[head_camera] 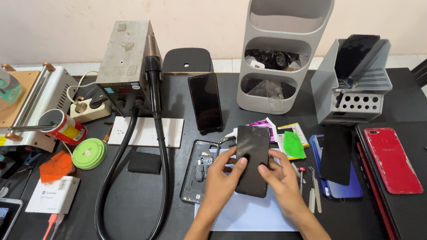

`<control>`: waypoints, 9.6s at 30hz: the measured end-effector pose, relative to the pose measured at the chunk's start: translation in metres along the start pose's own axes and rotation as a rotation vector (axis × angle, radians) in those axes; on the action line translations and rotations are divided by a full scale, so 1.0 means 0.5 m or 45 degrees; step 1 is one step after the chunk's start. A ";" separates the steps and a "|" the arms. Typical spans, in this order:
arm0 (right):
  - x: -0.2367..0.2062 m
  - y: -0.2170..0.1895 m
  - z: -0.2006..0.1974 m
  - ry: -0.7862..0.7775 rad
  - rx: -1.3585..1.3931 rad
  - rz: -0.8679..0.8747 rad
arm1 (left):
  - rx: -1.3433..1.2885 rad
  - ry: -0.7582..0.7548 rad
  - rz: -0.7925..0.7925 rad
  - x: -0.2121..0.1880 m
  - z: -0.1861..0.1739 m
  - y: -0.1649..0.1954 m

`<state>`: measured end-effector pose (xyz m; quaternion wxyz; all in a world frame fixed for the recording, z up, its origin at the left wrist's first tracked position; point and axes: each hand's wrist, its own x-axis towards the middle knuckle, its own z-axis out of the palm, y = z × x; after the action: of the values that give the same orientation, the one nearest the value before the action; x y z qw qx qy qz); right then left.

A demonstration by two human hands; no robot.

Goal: The person removes a protective film from a smartphone screen and compares it with another screen. They then use a metal tool to scrape adhesive residue from the back of a screen assembly.

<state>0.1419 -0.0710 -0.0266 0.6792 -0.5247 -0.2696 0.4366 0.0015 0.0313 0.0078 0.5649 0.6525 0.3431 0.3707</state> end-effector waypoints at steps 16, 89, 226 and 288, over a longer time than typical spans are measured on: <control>-0.034 0.032 0.040 -0.046 -0.519 -0.525 | -0.495 -0.113 -0.261 -0.015 0.008 -0.021; -0.008 -0.017 0.004 0.023 -0.128 -0.319 | -0.787 -0.334 -0.228 0.034 -0.034 -0.024; -0.013 -0.041 -0.026 0.129 0.290 -0.113 | 0.485 0.423 -0.219 0.051 -0.125 0.079; 0.005 0.025 -0.039 0.054 -0.203 0.125 | -0.620 -0.442 -0.266 0.019 -0.057 0.026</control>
<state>0.1552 -0.0772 -0.0448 0.6188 -0.5988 -0.2628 0.4353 -0.0185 0.0515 0.0242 0.7897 0.5129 0.2079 0.2648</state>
